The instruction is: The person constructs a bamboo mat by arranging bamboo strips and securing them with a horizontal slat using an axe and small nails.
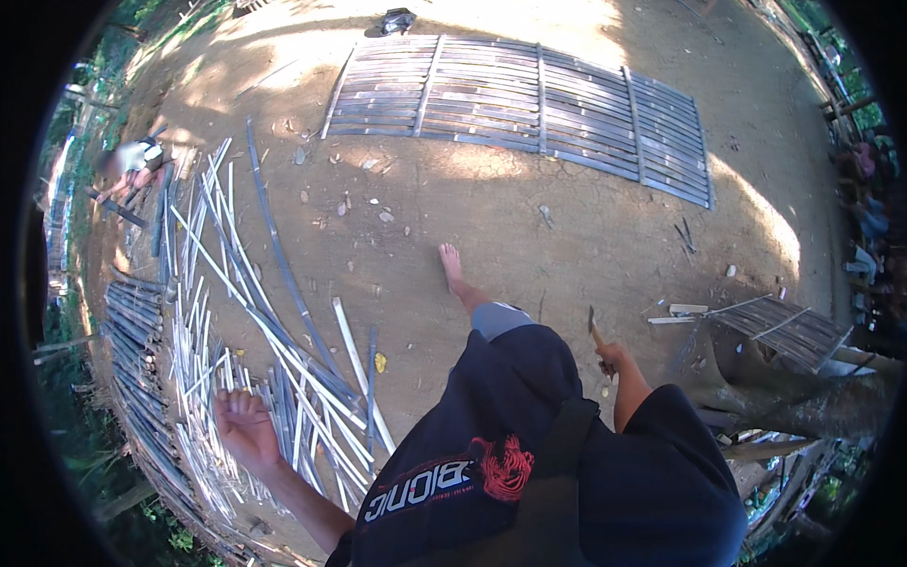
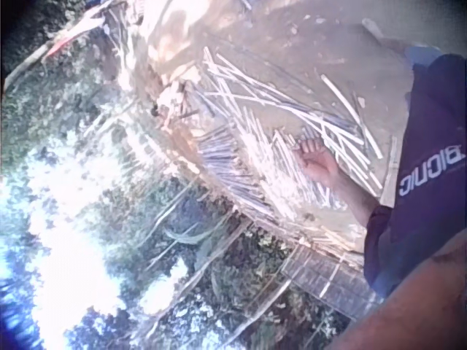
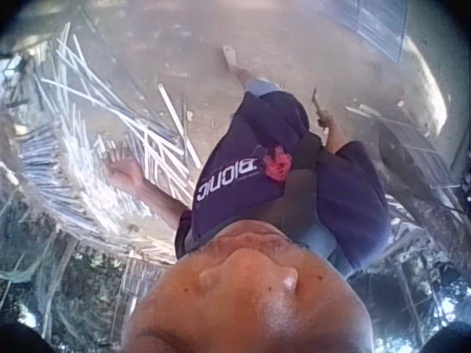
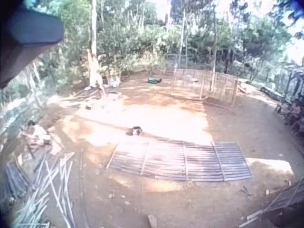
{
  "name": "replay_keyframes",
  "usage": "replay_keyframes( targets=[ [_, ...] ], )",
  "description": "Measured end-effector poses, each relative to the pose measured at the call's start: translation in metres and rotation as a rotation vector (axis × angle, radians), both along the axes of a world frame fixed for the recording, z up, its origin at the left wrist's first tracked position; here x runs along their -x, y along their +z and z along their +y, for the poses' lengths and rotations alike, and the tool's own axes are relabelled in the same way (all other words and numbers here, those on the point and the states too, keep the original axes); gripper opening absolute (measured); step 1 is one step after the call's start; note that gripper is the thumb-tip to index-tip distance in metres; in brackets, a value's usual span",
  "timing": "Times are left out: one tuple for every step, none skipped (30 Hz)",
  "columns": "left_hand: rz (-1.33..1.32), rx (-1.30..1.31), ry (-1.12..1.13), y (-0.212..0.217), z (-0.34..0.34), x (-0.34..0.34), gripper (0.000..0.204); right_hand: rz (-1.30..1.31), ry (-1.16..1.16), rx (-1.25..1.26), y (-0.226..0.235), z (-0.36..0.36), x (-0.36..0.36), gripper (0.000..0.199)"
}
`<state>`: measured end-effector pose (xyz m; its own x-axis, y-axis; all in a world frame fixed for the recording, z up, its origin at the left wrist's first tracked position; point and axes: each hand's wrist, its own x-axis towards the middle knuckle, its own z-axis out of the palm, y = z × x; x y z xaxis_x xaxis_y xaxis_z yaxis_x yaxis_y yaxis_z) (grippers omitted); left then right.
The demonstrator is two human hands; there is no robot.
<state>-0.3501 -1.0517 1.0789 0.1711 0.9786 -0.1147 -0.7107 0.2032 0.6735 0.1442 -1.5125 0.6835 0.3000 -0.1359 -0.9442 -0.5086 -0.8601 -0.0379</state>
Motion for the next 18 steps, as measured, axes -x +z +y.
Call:
replay_keyframes(
  targets=[
    [0.0, -0.107, -0.061, 0.023, 0.017, 0.001, 0.019, 0.012, 0.058, -0.04, 0.0, 0.039, 0.001, 0.031],
    [0.02, -0.205, -0.06, 0.051, 0.027, -0.006, 0.016, -0.006, 0.143, -0.088, -0.001, 0.071, -0.004, 0.031],
    [0.047, -0.304, -0.057, 0.084, 0.032, -0.012, 0.014, -0.018, 0.232, -0.139, -0.003, 0.104, -0.007, 0.031],
    [0.307, -0.617, -0.048, 0.115, 0.034, -0.008, 0.013, -0.027, 0.28, -0.192, -0.002, 0.147, -0.004, 0.033],
    [0.561, -0.92, -0.05, 0.143, 0.033, 0.002, 0.013, -0.042, 0.321, -0.236, 0.002, 0.189, -0.005, 0.035],
    [0.652, -1.194, -0.49, 0.177, 0.031, 0.036, 0.055, -0.054, 0.366, -0.259, 0.004, 0.226, -0.012, 0.035],
    [0.801, -1.377, -0.555, 0.217, 0.036, 0.021, 0.044, -0.062, 0.422, -0.281, 0.006, 0.264, -0.015, 0.035],
    [0.944, -1.56, -0.621, 0.255, 0.035, -0.009, 0.033, -0.083, 0.439, -0.321, 0.009, 0.303, -0.019, 0.036],
    [1.038, -1.736, -0.702, 0.272, 0.051, -0.033, 0.025, -0.119, 0.434, -0.325, 0.011, 0.321, -0.031, 0.036],
    [0.994, -1.783, -0.905, 0.292, 0.061, -0.041, 0.023, -0.16, 0.452, -0.334, 0.016, 0.35, -0.035, 0.036],
    [0.963, -1.824, -1.1, 0.313, 0.064, -0.043, 0.021, -0.2, 0.481, -0.362, 0.026, 0.389, -0.037, 0.035],
    [0.946, -1.852, -1.291, 0.331, 0.062, -0.04, 0.021, -0.215, 0.516, -0.4, 0.036, 0.436, -0.037, 0.034],
    [0.861, -1.768, -1.354, 0.34, 0.063, -0.033, 0.02, -0.23, 0.551, -0.43, 0.046, 0.471, -0.036, 0.033],
    [0.734, -1.683, -1.414, 0.337, 0.074, -0.027, 0.019, -0.214, 0.544, -0.416, 0.055, 0.487, -0.039, 0.033],
    [0.61, -1.607, -1.466, 0.331, 0.085, -0.018, 0.019, -0.206, 0.532, -0.408, 0.063, 0.507, -0.043, 0.032],
    [0.647, -1.833, -1.24, 0.312, 0.085, 0.003, 0.013, -0.212, 0.497, -0.378, 0.07, 0.509, -0.055, 0.031],
    [0.607, -1.781, -1.356, 0.315, 0.102, 0.0, 0.012, -0.226, 0.509, -0.4, 0.079, 0.529, -0.052, 0.031],
    [0.561, -1.725, -1.47, 0.319, 0.123, -0.003, 0.01, -0.241, 0.519, -0.421, 0.088, 0.548, -0.048, 0.03]
  ],
)
